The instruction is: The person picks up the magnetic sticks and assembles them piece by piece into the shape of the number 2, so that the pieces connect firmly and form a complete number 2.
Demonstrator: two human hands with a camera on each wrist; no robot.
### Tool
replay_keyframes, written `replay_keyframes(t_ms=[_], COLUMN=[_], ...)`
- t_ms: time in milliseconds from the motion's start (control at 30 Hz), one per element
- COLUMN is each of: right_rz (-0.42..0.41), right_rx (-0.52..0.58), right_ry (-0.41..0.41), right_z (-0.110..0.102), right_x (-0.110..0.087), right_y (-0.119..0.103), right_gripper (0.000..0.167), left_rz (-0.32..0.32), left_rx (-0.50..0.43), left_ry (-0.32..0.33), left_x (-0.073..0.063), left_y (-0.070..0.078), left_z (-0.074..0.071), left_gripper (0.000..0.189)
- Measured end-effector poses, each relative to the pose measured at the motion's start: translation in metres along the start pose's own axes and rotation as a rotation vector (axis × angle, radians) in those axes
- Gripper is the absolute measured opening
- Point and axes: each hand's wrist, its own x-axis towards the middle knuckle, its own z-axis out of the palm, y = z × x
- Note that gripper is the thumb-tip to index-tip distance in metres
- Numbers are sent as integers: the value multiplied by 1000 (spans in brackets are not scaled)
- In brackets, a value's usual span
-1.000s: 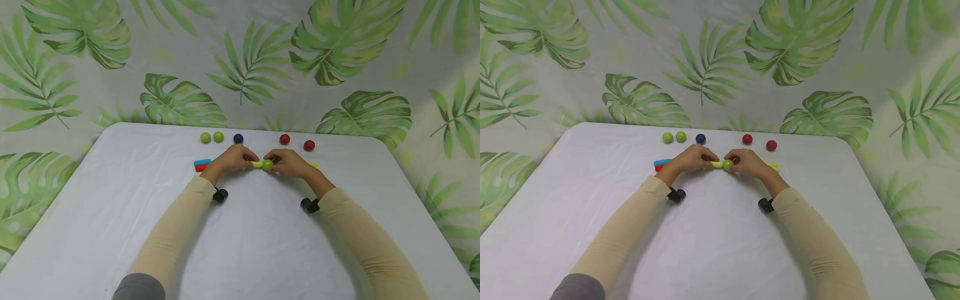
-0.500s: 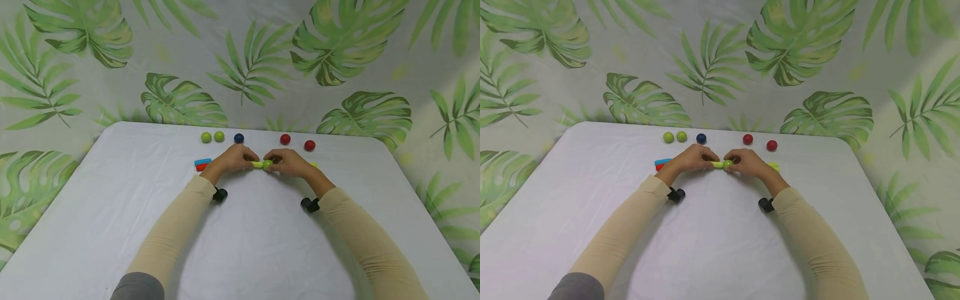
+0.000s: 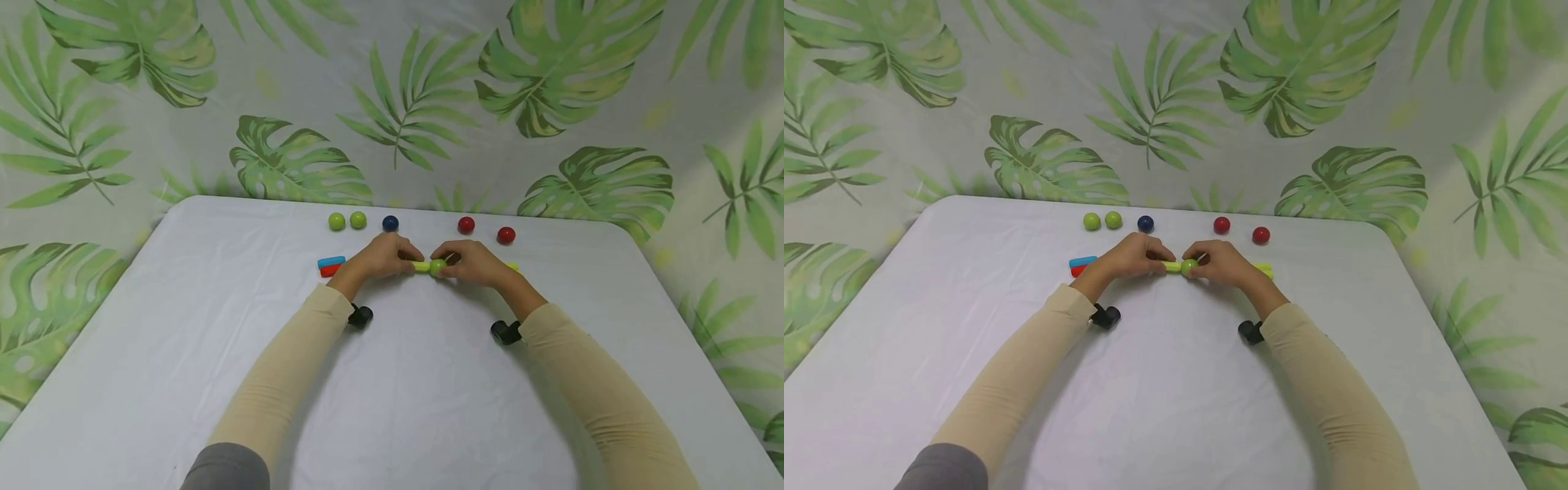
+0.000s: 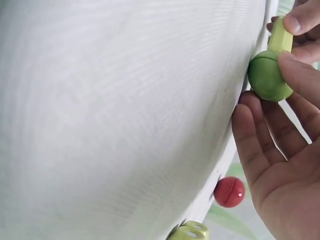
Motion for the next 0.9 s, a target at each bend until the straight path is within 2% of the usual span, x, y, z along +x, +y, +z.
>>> replay_keyframes(t_ms=[200,433,700,900], right_rz=[15,28,43,54], right_rx=[2,9,33,42], right_ry=[1,2,-4,-9], right_z=[0,1,0,-1], right_x=[2,3,5,3], right_y=[0,1,1,1], right_gripper=[33,31,32,32], left_rz=[-7,-49,-61,-55], left_rx=[-14,-62,-58,-10], left_ry=[3,-28,-31,-81], left_x=[0,0,0,3], left_y=[0,0,1,2], left_z=[-1,-1,-2,0], left_gripper=[26,27,26,32])
